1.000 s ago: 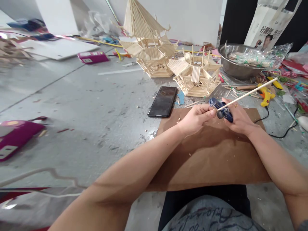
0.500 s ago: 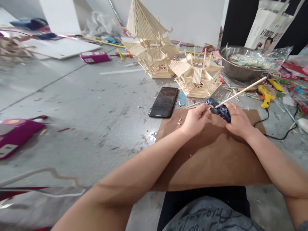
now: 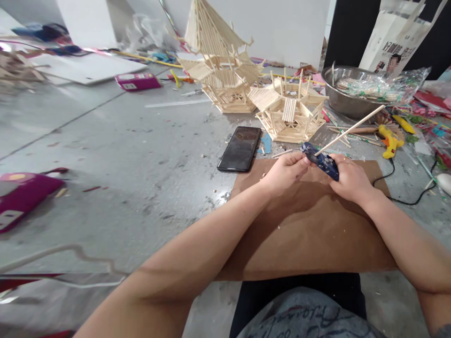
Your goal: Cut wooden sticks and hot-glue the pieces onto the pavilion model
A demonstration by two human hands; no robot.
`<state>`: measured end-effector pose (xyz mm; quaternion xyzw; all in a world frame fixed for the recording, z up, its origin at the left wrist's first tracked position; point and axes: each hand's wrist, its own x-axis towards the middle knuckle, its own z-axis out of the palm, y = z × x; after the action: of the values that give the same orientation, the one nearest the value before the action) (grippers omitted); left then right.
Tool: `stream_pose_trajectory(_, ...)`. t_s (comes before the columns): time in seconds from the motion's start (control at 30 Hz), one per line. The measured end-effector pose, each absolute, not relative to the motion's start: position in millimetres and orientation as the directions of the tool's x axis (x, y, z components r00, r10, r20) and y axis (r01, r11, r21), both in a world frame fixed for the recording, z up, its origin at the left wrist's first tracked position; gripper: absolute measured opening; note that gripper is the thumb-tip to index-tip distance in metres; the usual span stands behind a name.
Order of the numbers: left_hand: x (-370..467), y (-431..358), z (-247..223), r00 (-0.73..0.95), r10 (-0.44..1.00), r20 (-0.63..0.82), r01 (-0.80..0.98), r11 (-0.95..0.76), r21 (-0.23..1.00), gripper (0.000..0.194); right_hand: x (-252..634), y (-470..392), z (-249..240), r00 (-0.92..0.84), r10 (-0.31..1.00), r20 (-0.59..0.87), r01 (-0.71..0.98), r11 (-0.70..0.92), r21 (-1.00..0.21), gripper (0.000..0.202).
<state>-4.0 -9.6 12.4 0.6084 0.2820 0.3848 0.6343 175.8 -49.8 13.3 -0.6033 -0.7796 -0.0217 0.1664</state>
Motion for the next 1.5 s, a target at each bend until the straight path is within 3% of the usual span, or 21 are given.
stream_pose_trajectory(0.1, -1, -11, 12, 0.506, 0.857, 0.099, -0.185, -0.004, 0.983, 0.037, 175, -51, 13, -0.208, 0.932, 0.297, 0.943, 0.271, -0.191, 0.046)
stream_pose_trajectory(0.27, 4, -15, 13, 0.381, 0.892, 0.243, -0.161, -0.195, 0.967, 0.041, 174, -54, 17, -0.23, 0.925, 0.303, 0.913, 0.313, -0.263, 0.049)
stream_pose_trajectory(0.47, 4, -19, 17, 0.466, 0.841, 0.276, -0.117, -0.25, 0.961, 0.042, 188, -45, 12, -0.368, 0.885, 0.286, 0.844, 0.447, -0.295, 0.063)
stream_pose_trajectory(0.63, 3, -17, 17, 0.565, 0.798, 0.212, -0.149, -0.154, 0.977, 0.042, 194, -40, 10, -0.423, 0.859, 0.29, 0.828, 0.496, -0.263, 0.062)
stream_pose_trajectory(0.9, 2, -18, 24, 0.702, 0.711, -0.033, -0.232, 0.273, 0.934, 0.04, 190, -43, 14, -0.499, 0.802, 0.329, 0.789, 0.577, -0.21, 0.064)
stream_pose_trajectory(1.2, -1, -19, 25, 0.712, 0.701, -0.042, -0.279, 0.337, 0.899, 0.037, 189, -42, 12, -0.385, 0.863, 0.326, 0.871, 0.457, -0.18, 0.066)
stream_pose_trajectory(1.5, -2, -17, 25, 0.67, 0.742, -0.042, -0.268, 0.294, 0.917, 0.029, 187, -44, 11, -0.411, 0.846, 0.34, 0.872, 0.473, -0.124, 0.061)
